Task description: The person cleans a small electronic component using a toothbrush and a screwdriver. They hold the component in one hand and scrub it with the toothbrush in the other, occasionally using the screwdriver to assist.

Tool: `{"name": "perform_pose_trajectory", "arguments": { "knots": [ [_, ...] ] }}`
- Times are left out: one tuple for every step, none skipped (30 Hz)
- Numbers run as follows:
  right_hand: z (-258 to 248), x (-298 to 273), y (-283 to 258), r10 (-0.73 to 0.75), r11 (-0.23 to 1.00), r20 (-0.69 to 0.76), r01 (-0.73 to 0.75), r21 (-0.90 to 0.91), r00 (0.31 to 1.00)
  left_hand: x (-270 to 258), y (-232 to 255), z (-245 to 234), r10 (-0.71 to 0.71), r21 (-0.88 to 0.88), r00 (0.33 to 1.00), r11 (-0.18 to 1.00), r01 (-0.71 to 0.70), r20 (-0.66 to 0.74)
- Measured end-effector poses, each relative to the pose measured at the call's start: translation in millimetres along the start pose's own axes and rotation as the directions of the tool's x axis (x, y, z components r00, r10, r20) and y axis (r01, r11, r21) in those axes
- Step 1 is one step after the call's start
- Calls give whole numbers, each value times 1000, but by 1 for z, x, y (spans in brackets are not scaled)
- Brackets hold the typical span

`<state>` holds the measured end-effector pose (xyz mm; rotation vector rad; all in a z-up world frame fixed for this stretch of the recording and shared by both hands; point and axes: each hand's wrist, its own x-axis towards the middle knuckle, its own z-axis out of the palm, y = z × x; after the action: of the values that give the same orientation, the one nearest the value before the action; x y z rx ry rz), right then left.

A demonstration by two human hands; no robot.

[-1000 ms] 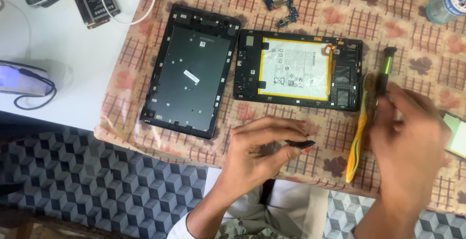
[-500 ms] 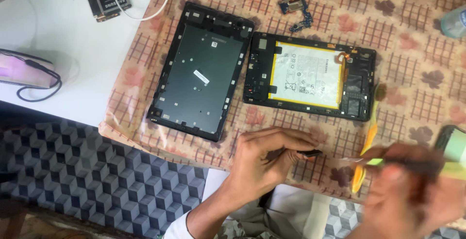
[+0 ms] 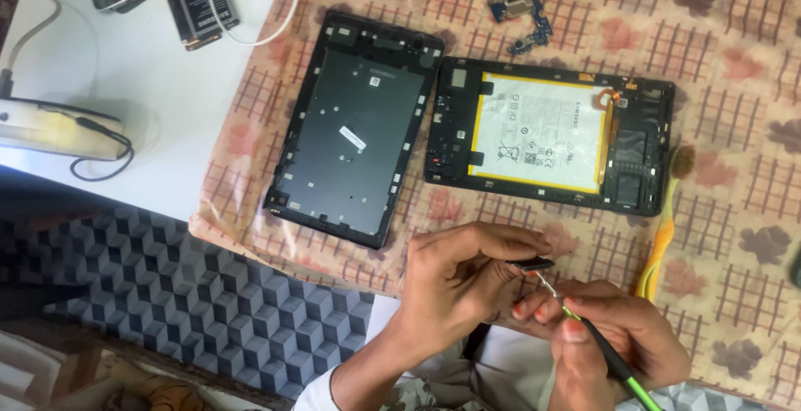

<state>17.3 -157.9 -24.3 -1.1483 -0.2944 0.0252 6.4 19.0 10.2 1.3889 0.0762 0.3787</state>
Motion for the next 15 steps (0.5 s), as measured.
{"name": "perform_pose_trajectory", "arguments": {
  "knots": [
    [-2, -3, 1, 31, 999, -17, -30, 22, 999, 0, -1, 0, -10, 6, 1000, 1000, 10, 0],
    [-3, -7, 1, 69, 998, -19, -69, 1, 997, 0, -1, 0, -21, 13, 1000, 1000, 21, -1],
    [-5, -8, 1, 105, 994, -18, -105, -18, 994, 0, -1, 1, -28, 21, 1000, 999, 28, -3],
    [-7, -9, 0, 150, 986, -6, -150, -80, 989, 0, 0, 1, -26, 38, 1000, 999, 27, -4],
    [-9, -9, 0, 195, 971, 7, -192, -143, 981, 0, 0, 2, -24, 54, 1000, 998, 24, -8],
    [-11, -8, 0, 173, 978, 16, -169, -121, 985, 0, 0, 2, -21, 70, 1000, 997, 21, -11],
    [-10, -8, 0, 150, 984, 26, -147, -101, 988, 0, 0, 2, -8, 81, 1000, 997, 8, -9],
    [-10, -8, 1, 128, 989, 34, -125, -80, 991, 0, 0, 2, 5, 93, 1000, 996, -4, -7],
    [-10, -8, 2, 119, 992, 12, -118, -53, 993, 0, 0, 2, 19, 104, 1000, 994, -18, -6],
    [-10, -8, 4, 110, 994, -11, -110, -27, 994, 0, 0, 1, 20, 103, 1000, 995, -19, -6],
    [-10, -8, 5, 105, 994, -17, -105, -26, 994, 0, 0, 1, 21, 102, 1000, 995, -20, -6],
    [-10, -9, 8, 99, 995, -22, -100, -25, 995, 0, 0, 1, 22, 101, 1000, 995, -21, -7],
    [-11, -10, 10, 97, 994, -10, -97, -50, 995, 0, 0, 1, 22, 105, 1000, 994, -21, -9],
    [-12, -11, 13, 83, 995, -5, -83, -49, 997, 0, 0, 1, 22, 110, 1000, 994, -20, -11],
    [-13, -12, 14, 69, 997, -1, -69, -47, 998, 0, 0, 1, 22, 116, 1000, 993, -20, -12]
  ]
}}
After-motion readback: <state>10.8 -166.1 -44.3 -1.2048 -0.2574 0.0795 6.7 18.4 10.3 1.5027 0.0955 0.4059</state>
